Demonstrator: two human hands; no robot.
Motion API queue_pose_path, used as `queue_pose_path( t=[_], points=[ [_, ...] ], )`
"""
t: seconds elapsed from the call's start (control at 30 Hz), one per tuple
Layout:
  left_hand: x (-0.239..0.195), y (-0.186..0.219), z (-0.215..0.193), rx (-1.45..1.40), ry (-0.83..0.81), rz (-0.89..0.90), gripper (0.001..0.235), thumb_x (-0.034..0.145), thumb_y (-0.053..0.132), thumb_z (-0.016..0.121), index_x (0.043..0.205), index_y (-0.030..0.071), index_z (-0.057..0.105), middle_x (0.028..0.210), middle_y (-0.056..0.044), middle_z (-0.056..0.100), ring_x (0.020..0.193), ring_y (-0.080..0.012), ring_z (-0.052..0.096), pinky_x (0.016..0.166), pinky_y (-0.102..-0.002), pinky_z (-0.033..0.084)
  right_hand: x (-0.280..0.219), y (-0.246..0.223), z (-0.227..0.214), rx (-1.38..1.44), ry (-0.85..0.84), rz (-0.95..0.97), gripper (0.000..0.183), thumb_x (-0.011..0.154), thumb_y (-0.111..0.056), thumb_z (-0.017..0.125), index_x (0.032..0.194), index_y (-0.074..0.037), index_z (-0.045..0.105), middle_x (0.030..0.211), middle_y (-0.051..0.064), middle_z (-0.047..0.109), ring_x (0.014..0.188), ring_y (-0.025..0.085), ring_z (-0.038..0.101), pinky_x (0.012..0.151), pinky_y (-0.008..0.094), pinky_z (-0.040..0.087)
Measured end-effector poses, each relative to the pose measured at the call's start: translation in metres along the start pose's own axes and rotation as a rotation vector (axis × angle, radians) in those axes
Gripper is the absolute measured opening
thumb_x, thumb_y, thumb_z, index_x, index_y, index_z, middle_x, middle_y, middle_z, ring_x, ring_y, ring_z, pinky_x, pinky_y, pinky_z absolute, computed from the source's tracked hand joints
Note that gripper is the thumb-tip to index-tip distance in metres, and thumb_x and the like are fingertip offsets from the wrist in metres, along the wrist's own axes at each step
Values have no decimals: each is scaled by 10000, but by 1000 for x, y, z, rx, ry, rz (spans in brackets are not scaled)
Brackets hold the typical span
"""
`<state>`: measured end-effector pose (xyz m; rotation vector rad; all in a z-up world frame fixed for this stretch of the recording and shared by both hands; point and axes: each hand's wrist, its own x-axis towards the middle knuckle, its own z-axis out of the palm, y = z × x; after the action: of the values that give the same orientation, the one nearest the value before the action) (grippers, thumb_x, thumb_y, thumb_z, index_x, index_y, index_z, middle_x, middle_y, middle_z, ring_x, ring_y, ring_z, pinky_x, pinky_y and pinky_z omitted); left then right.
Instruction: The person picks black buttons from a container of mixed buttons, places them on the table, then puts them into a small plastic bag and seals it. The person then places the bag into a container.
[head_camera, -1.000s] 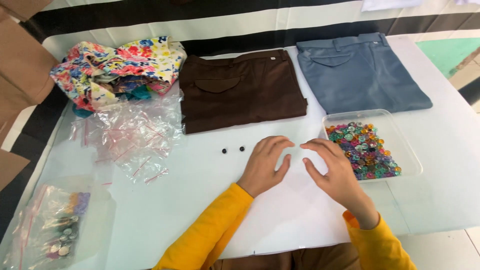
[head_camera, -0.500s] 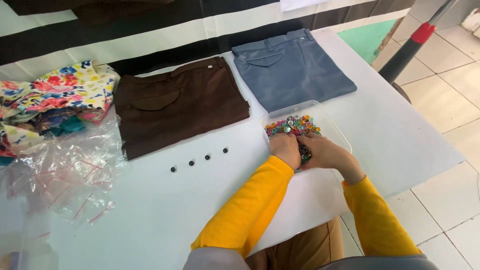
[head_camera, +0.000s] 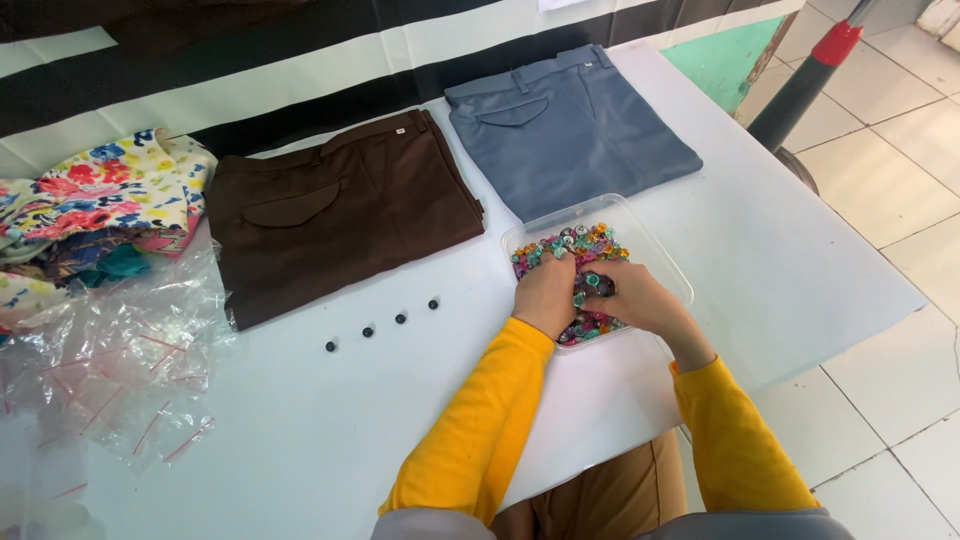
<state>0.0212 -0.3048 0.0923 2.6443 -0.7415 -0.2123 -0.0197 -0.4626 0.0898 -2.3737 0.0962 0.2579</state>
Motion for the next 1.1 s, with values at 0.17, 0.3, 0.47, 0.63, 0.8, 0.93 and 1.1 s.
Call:
queue_pose_path(
  t=[0.17, 0.3, 0.47, 0.63, 0.8, 0.93, 1.1],
  points=[
    [-3, -11, -15, -300, 50, 63, 371, 835, 78, 719, 1138, -45, 543, 1006, -251, 603, 848, -399, 740, 685, -423, 628, -3, 3, -4, 453, 40, 84, 354, 898, -123, 705, 1250, -98, 703, 1140, 158, 713, 1031, 311, 681, 918, 450, 571],
    [-6, -11, -21, -507, 162, 64, 259, 933, 151, 598, 1125, -19, 559, 948, -243, 649, 896, -391, 731, 697, -401, 601, -26, -25, -17, 830, -5, 96, 344, 954, 51, 558, 1293, 62, 615, 1223, 233, 632, 963, 328, 677, 884, 470, 603],
    [-8, -14, -18, -560, 228, 101, 212, 969, 116, 534, 1161, 34, 572, 998, -253, 684, 990, -385, 716, 786, -423, 597, -33, -41, -28, 967, -25, 148, 440, 970, 60, 510, 1409, 91, 509, 1385, 256, 537, 1119, 339, 628, 925, 473, 568],
    [-13, -10, -19, -568, 212, 129, 438, 924, 209, 617, 1336, 101, 513, 1196, -271, 620, 1144, -446, 656, 889, -509, 594, -31, -46, -30, 1034, 0, 184, 456, 952, 83, 510, 1408, 103, 497, 1371, 259, 517, 1140, 319, 597, 954, 477, 550],
    [-17, -6, -12, -553, 435, 217, 343, 967, 136, 529, 1300, 104, 606, 1319, -231, 538, 1236, -495, 587, 947, -561, 569, -34, -62, -38, 1073, -14, 189, 491, 917, 118, 472, 1408, 130, 465, 1308, 215, 461, 1182, 324, 560, 1046, 538, 489],
    [-19, -7, -9, -472, 469, 323, 311, 1018, 184, 505, 1305, 158, 623, 1343, -211, 560, 1295, -472, 564, 1021, -557, 533, -27, -57, -39, 1137, -10, 198, 498, 931, 89, 417, 1426, 131, 426, 1304, 220, 434, 1206, 317, 551, 1074, 531, 469],
    [-17, -11, -2, -248, 394, 433, 300, 1042, 289, 560, 1282, 170, 694, 1381, -173, 604, 1352, -400, 554, 1121, -532, 457, -24, -49, -37, 1213, -133, 204, 520, 888, -9, 359, 1391, 57, 476, 1069, 80, 421, 1000, 226, 502, 1042, 516, 499]
  ],
)
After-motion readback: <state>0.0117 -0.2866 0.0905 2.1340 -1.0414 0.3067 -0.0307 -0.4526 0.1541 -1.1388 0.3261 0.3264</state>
